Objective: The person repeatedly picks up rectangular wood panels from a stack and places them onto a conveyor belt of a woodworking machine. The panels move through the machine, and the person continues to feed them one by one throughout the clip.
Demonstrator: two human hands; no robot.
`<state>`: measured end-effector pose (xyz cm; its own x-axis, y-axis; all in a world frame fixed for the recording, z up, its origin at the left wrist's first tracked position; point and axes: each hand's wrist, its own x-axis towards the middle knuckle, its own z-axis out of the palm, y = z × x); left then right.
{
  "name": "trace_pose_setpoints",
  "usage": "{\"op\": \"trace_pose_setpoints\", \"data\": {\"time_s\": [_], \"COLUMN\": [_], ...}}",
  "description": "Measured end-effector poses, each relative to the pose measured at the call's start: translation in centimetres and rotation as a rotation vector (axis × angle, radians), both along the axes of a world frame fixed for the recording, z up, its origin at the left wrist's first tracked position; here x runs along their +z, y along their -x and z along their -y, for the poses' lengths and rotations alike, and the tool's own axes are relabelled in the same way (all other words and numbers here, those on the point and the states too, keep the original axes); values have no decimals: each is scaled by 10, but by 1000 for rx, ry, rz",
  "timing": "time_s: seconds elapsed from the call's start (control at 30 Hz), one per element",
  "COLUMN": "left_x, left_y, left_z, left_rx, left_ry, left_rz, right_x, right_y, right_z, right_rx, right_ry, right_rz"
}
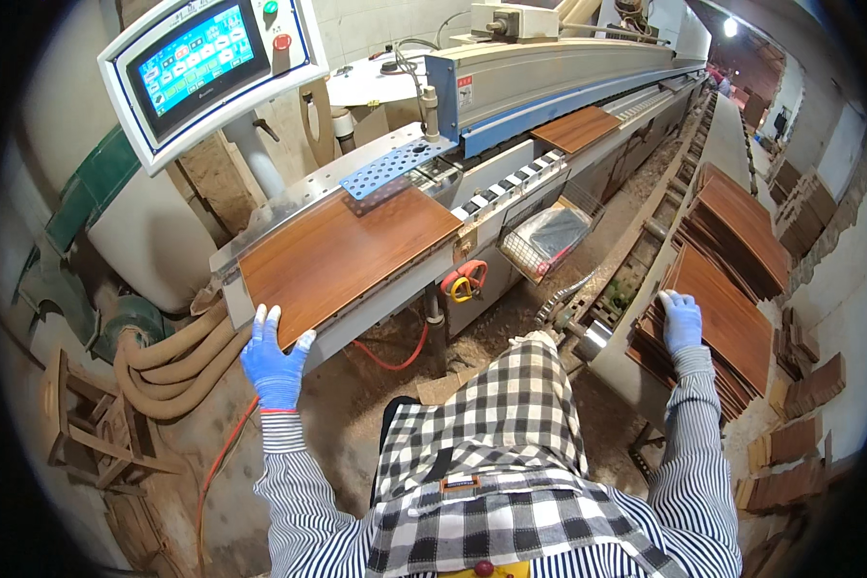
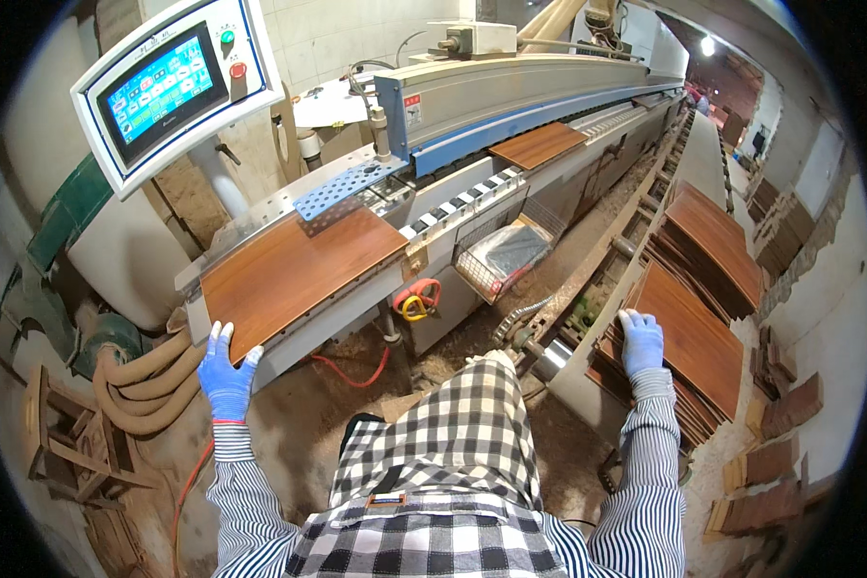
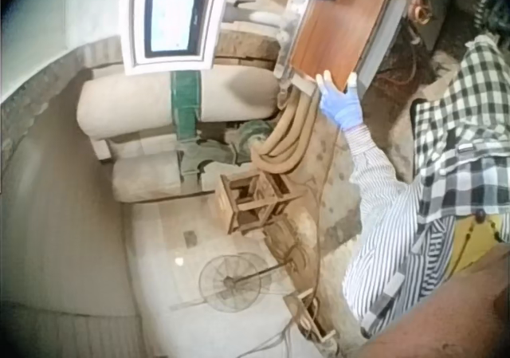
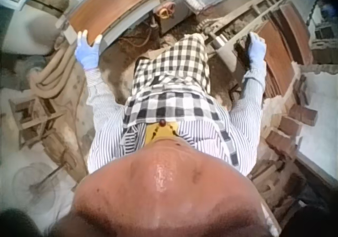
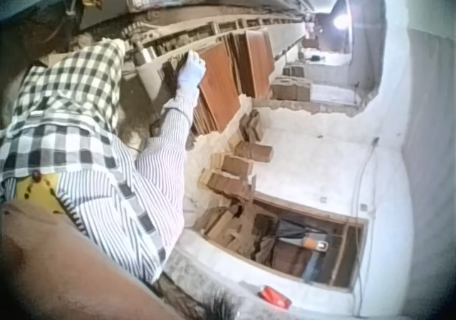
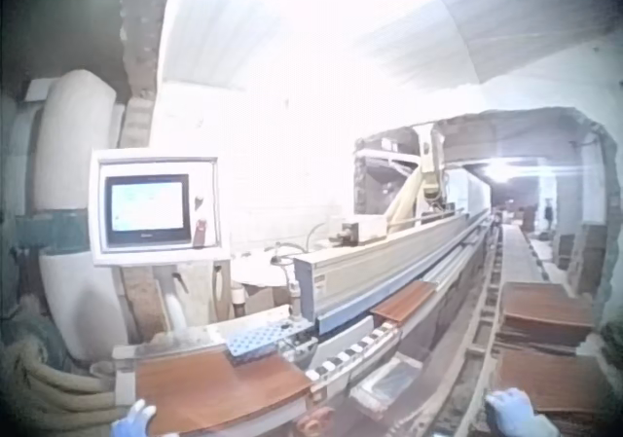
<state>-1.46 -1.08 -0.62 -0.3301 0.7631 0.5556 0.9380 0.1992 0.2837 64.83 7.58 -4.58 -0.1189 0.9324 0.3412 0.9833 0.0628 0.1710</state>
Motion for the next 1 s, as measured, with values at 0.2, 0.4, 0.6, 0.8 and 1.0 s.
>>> {"op": "trace_pose_setpoints", "data": {"time_s": [0.2,0.4,0.6,0.8,1.0], "left_x": [1,5,0,9,8], "left_y": [-2,-4,-2,-8,-4], "left_z": [1,1,2,2,5], "left_rx": [-10,-14,12,15,15], "left_ry": [-22,-27,-26,9,46], "left_rz": [-6,9,-27,9,41], "right_x": [-16,-63,-50,-78,-56], "right_y": [24,28,-54,-46,32], "right_z": [53,84,74,79,104], "right_rx": [40,-220,-670,-581,-556], "right_ry": [-175,-315,-568,-542,-523], "right_rz": [-3,-857,-2416,-2382,-2380]}}
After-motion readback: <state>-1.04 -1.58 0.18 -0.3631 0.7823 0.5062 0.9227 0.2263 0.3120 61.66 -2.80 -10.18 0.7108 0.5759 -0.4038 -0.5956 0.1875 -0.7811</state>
